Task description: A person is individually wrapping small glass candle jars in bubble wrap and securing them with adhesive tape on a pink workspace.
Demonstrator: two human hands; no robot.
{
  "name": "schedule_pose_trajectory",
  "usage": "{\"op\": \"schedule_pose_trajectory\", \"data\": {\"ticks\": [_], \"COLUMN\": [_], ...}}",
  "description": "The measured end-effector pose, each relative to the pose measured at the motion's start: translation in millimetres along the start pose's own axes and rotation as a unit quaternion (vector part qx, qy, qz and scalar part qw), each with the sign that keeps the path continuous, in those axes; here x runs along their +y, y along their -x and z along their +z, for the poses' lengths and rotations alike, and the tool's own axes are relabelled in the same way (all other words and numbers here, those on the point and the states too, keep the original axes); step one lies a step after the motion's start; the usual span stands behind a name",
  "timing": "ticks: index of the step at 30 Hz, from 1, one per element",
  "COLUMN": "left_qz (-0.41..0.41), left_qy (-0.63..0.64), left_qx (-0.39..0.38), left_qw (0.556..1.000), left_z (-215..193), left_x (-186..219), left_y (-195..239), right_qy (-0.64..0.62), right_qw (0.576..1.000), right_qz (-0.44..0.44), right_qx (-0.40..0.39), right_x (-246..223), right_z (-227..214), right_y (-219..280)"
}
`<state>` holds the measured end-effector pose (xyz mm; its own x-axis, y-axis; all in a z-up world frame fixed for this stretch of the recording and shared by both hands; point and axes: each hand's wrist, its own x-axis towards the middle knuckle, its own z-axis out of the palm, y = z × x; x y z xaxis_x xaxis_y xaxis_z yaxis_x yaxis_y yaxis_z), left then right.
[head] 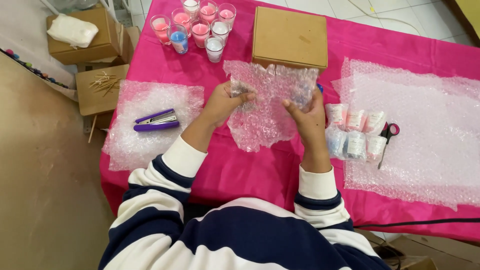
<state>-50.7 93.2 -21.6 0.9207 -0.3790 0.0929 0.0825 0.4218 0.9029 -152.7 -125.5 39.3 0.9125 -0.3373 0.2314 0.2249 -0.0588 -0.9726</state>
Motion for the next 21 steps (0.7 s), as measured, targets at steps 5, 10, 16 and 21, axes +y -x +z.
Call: {"op": "schedule_pose_trajectory", "data": {"ticks": [5,10,16,21], "left_qz": [-0.031,-0.042,-0.005,0.010], "left_qy": [0.018,0.002,-0.034,-0.041], "left_qx": [0.026,0.079,0.114,0.131], "left_qw": [0.999,0.996,0.993,0.990], "left_z": [-3,-19,-25,-29], "left_x": [-1,-4,-1,-7], "left_y": [2,1,-1,-4], "right_qy": [0.006,0.019,-0.018,0.000], "right_qw": [0.995,0.996,0.996,0.996], "right_qz": [0.071,0.060,0.064,0.023], "right_qx": [0.064,0.067,0.065,0.088], "right_x": [21,13,5,25], "right_z": [-2,-3,10,0], "right_y": [-4,-3,1,-8]}}
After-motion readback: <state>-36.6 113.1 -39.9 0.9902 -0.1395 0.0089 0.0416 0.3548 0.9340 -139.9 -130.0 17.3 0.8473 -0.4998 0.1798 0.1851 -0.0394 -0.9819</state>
